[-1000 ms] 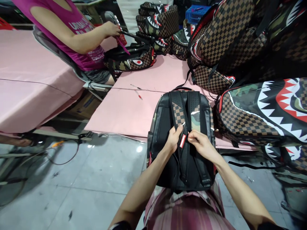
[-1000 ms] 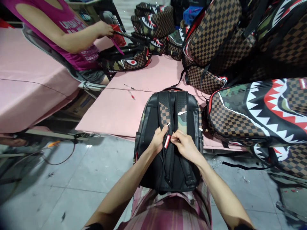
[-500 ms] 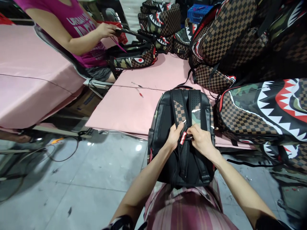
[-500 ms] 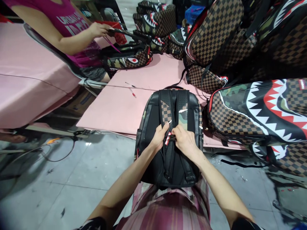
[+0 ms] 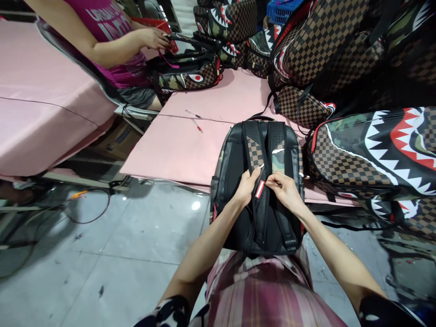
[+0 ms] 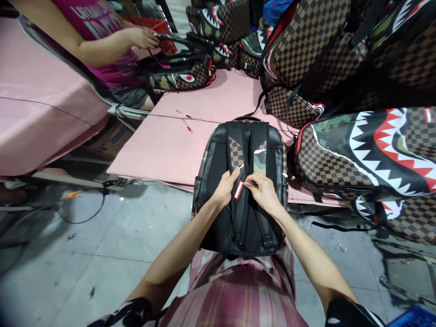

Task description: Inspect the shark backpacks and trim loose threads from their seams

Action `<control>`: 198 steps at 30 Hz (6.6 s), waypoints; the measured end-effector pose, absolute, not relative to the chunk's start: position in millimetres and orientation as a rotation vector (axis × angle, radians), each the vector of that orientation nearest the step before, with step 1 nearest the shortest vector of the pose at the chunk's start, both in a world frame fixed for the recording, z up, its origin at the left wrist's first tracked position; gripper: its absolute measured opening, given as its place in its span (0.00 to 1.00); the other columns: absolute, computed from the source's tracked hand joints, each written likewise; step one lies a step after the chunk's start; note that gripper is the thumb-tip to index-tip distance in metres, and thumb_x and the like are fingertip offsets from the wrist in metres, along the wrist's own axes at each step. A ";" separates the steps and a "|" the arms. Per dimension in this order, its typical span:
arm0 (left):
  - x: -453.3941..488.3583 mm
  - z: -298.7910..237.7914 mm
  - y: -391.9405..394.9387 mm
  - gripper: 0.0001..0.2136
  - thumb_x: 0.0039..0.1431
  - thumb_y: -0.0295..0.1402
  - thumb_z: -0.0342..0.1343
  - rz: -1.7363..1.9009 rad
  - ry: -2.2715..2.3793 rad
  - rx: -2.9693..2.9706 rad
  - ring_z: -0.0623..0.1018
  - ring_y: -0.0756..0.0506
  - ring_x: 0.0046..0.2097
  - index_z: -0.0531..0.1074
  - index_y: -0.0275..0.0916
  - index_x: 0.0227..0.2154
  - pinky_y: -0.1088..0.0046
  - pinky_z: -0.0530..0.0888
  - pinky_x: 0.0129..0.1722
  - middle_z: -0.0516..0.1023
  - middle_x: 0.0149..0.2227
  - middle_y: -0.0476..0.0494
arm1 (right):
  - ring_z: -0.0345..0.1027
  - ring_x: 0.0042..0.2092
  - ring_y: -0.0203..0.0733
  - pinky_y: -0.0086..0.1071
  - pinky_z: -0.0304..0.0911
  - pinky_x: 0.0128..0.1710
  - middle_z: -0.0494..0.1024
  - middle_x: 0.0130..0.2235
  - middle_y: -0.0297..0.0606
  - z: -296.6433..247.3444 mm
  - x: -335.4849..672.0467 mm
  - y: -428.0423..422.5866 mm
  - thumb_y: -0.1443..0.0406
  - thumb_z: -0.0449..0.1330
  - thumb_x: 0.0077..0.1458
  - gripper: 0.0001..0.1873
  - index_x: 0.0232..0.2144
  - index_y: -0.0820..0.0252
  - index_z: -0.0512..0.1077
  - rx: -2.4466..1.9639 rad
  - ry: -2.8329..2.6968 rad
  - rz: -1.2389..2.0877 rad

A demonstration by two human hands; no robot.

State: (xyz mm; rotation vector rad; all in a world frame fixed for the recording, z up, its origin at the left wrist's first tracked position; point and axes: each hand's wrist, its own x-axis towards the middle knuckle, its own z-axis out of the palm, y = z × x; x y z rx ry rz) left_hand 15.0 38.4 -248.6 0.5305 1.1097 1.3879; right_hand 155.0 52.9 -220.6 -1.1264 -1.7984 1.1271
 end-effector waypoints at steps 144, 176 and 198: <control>44.5 -261.8 -24.5 0.12 0.56 0.28 0.52 1.112 1.672 1.415 0.71 0.54 0.27 0.69 0.40 0.44 0.78 0.68 0.32 0.69 0.26 0.53 | 0.62 0.28 0.36 0.34 0.61 0.32 0.71 0.27 0.32 -223.1 225.3 56.8 0.54 0.62 0.48 0.18 0.39 0.56 0.73 -1.046 -1.494 1.524; 24.9 -257.5 -16.0 0.11 0.58 0.35 0.49 1.103 1.503 1.220 0.68 0.53 0.23 0.71 0.36 0.25 0.77 0.66 0.26 0.74 0.27 0.47 | 0.71 0.37 0.43 0.33 0.62 0.34 0.77 0.36 0.39 -225.8 223.2 22.6 0.57 0.54 0.58 0.17 0.46 0.57 0.71 -1.347 -2.334 0.301; 38.3 -262.6 -7.6 0.07 0.60 0.25 0.45 0.852 1.687 2.380 0.71 0.48 0.36 0.67 0.36 0.31 0.74 0.68 0.35 0.72 0.33 0.43 | 0.63 0.34 0.42 0.35 0.51 0.32 0.78 0.35 0.39 -221.3 221.7 9.1 0.64 0.54 0.59 0.10 0.37 0.60 0.75 -1.113 -2.472 -0.280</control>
